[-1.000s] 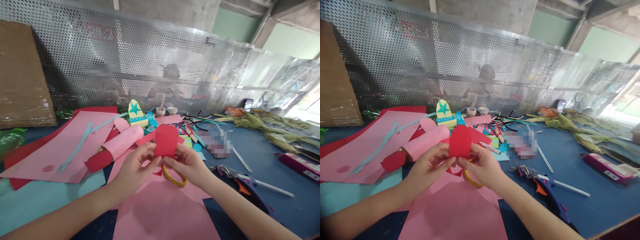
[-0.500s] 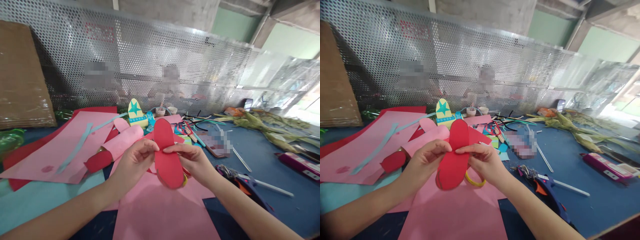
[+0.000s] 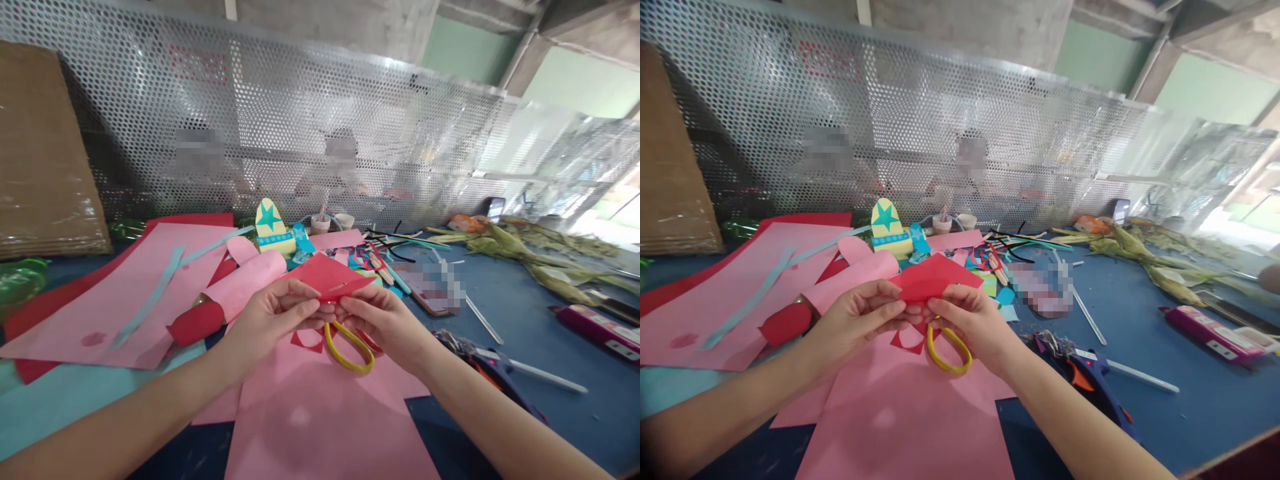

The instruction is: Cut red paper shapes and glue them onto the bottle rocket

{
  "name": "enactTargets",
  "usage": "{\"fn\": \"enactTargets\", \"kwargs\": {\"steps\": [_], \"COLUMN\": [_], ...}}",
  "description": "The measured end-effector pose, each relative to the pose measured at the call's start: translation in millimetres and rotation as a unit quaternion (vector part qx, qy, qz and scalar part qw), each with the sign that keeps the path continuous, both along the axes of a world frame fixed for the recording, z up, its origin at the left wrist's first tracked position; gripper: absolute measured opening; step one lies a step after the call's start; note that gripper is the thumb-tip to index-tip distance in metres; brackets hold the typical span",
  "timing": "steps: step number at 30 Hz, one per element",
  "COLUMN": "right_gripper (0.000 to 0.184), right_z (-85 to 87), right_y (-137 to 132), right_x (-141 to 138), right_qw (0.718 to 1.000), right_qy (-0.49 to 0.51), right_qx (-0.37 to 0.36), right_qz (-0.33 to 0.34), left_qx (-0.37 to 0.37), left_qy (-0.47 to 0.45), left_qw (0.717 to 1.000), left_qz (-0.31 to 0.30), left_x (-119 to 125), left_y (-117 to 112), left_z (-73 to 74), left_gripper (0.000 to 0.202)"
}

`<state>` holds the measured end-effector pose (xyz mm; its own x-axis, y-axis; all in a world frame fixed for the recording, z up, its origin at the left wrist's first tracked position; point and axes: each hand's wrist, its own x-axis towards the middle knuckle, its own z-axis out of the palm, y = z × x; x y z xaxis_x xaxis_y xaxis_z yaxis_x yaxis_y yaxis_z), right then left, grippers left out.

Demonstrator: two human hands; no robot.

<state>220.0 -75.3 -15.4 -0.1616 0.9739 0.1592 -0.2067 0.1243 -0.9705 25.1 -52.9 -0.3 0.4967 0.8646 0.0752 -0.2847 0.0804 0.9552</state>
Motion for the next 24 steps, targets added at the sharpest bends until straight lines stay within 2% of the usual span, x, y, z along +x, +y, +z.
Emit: {"fn": "enactTargets", "kwargs": {"steps": [4, 12, 19, 24], "right_gripper": [0.022, 0.029, 0.027, 0.021], "right_z": [0.7, -2.5, -3.0, -2.8], "right_y": [-2.1, -2.1, -4.0, -4.4], "right_x": [-1.8, -2.3, -3.8, -2.8], "right_qw": [0.999, 0.994, 0.987, 0.986], "right_qy": [0.022, -0.066, -0.083, -0.089], "right_qx": [-0.029, 0.062, 0.099, 0.106], "right_qz": [0.004, -0.059, -0.097, -0.097], "left_qx": [0.002, -0.035, -0.046, -0.017], "left_qy": [0.012, 0.004, -0.015, -0.009], "left_qw": [1.0, 0.999, 0.999, 1.0], "left_qz": [0.011, 0.02, 0.02, 0.016], "left_x": [0.0, 1.1, 2.2, 2.1], "left_y": [0.0, 0.9, -1.6, -1.4], "left_z": [3.2, 4.2, 3.7, 3.6], "left_gripper": [0.029, 0.032, 0.03, 0.031]}}
